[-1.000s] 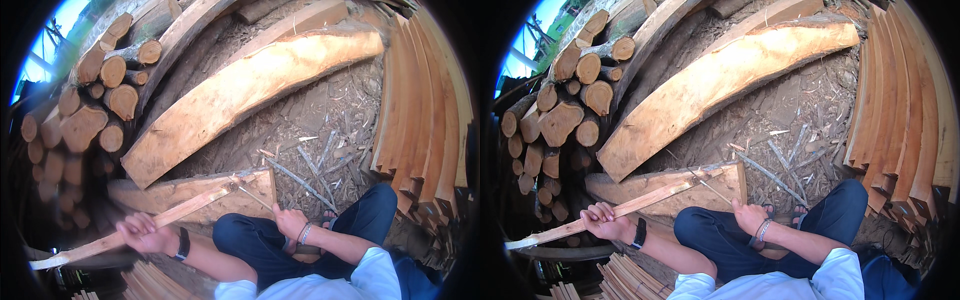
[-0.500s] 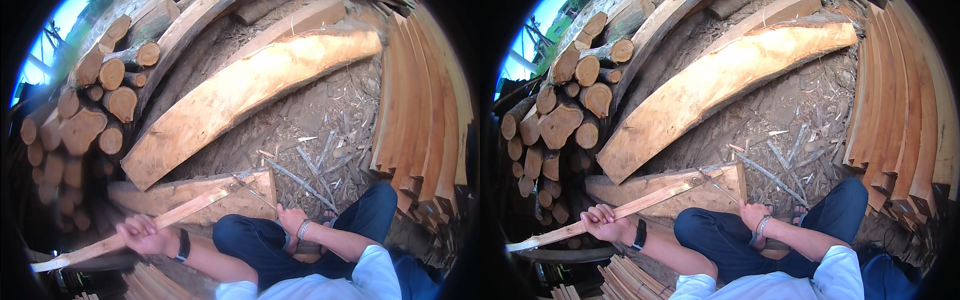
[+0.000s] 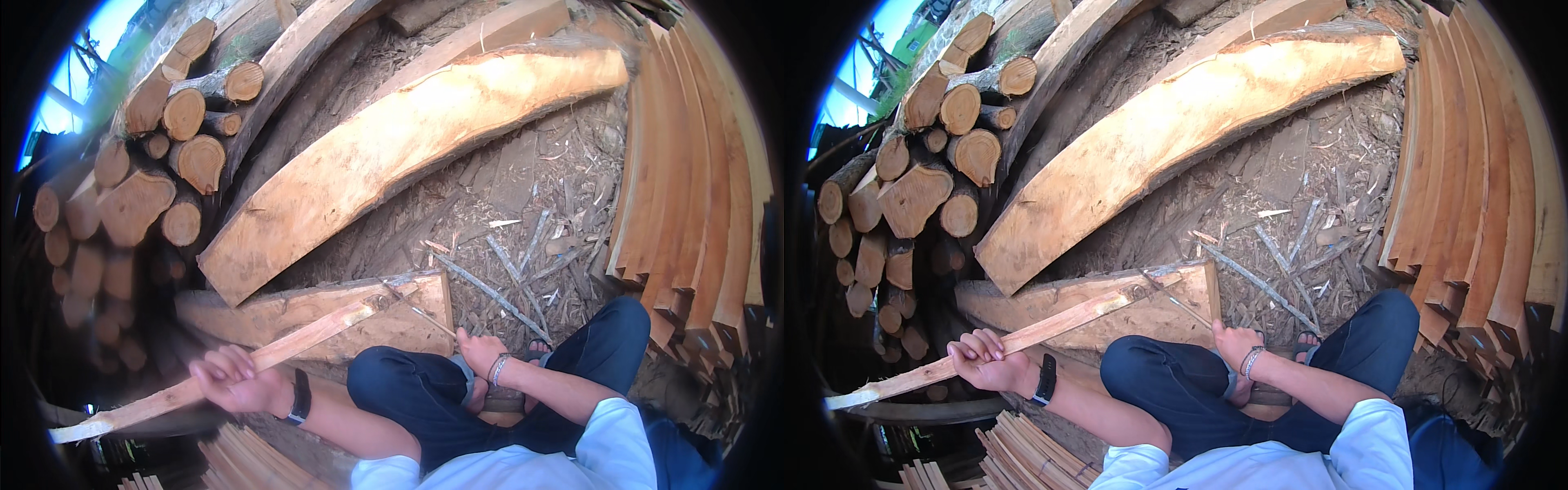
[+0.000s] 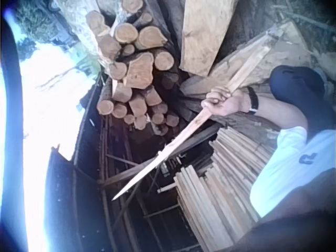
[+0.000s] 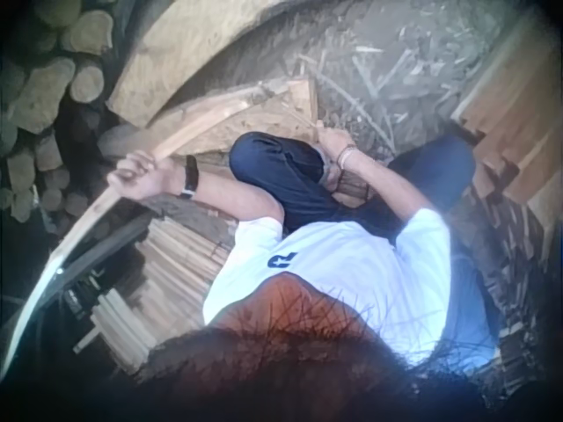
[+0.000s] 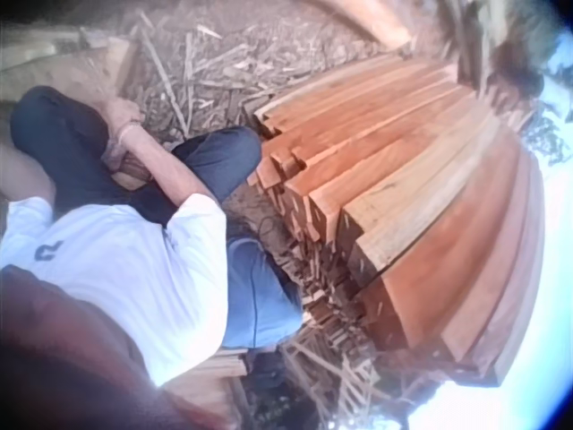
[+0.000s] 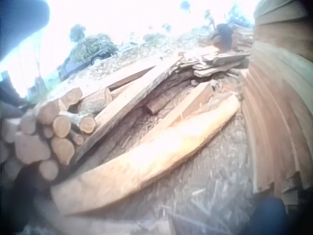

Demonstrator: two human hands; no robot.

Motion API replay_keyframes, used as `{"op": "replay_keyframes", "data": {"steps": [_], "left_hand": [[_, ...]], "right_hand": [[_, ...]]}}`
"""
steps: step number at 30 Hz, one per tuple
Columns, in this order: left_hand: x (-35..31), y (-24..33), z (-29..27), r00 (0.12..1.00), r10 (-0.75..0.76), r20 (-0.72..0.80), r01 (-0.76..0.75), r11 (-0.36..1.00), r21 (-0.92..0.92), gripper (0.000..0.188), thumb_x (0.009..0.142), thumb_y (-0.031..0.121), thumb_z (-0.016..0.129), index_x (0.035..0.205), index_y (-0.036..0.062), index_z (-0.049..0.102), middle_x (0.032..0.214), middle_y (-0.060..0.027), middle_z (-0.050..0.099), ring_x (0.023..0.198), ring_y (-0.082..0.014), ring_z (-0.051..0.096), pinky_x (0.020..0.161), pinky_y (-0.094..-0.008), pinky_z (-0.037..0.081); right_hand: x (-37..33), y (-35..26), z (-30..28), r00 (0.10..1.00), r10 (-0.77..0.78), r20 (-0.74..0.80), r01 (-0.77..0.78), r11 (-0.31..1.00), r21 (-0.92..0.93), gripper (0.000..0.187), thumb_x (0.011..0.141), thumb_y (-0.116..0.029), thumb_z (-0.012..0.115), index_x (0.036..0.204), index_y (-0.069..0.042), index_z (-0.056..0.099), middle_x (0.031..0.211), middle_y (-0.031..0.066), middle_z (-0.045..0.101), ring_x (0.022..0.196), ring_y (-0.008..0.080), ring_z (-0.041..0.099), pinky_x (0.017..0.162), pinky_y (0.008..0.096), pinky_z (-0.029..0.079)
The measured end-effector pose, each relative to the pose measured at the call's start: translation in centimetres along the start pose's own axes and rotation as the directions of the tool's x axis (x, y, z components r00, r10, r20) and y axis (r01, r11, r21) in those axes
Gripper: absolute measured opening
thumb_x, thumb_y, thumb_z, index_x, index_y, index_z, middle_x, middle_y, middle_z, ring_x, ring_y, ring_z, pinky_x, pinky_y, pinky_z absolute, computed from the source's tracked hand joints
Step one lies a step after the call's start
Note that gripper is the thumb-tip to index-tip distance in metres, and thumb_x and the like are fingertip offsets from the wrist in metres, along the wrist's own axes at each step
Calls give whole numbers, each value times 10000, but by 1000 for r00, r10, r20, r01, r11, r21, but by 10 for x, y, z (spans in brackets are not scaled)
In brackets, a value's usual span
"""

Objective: The person carves a strip of wood by hand using a drawknife while sitting on the ground in a lumber yard.

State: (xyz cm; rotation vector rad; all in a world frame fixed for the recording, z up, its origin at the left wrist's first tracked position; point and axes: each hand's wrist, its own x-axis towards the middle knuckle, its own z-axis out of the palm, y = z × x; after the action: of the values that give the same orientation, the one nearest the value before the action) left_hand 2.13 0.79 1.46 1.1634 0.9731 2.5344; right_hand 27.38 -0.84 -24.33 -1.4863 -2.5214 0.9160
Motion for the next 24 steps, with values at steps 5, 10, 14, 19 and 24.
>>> {"op": "replay_keyframes", "data": {"steps": [5,10,14,19,24], "left_hand": [[2,1,-8,1000,10,-3,-10,1000,8,335,950,233,393,641,121,328,466,5,292,354,-76,253,319,-184,211],[0,-1,0,1000,-2,22,2,1000,7,339,949,231,397,638,123,321,466,8,291,354,-76,254,319,-185,210],[1,1,-5,1000,14,-12,-13,1000,21,335,942,224,399,635,125,309,467,12,279,359,-73,239,325,-189,189],[-1,1,3,998,4,-68,-2,999,40,331,936,207,381,629,125,287,470,18,257,369,-68,209,335,-201,149],[3,1,-9,999,7,-44,-5,999,37,340,938,239,423,633,128,321,466,13,281,361,-73,243,320,-190,192]], "right_hand": [[-9,-27,-33,1000,-14,17,14,1000,3,134,842,-94,439,948,-14,422,615,176,627,599,318,660,503,412,525],[2,10,16,999,22,-23,-21,999,30,154,846,-112,445,965,-17,418,637,193,632,615,348,657,512,444,519],[-7,-19,-20,1000,9,26,-9,1000,16,163,850,-127,461,960,-16,414,630,192,628,622,348,656,517,453,514],[-4,-21,-28,1000,-14,4,13,992,124,162,890,-148,420,983,-17,399,611,206,612,604,371,640,518,480,498],[-6,-20,-46,999,-21,-25,25,986,165,224,906,-214,443,984,-10,392,608,210,605,598,389,626,528,486,493]]}}
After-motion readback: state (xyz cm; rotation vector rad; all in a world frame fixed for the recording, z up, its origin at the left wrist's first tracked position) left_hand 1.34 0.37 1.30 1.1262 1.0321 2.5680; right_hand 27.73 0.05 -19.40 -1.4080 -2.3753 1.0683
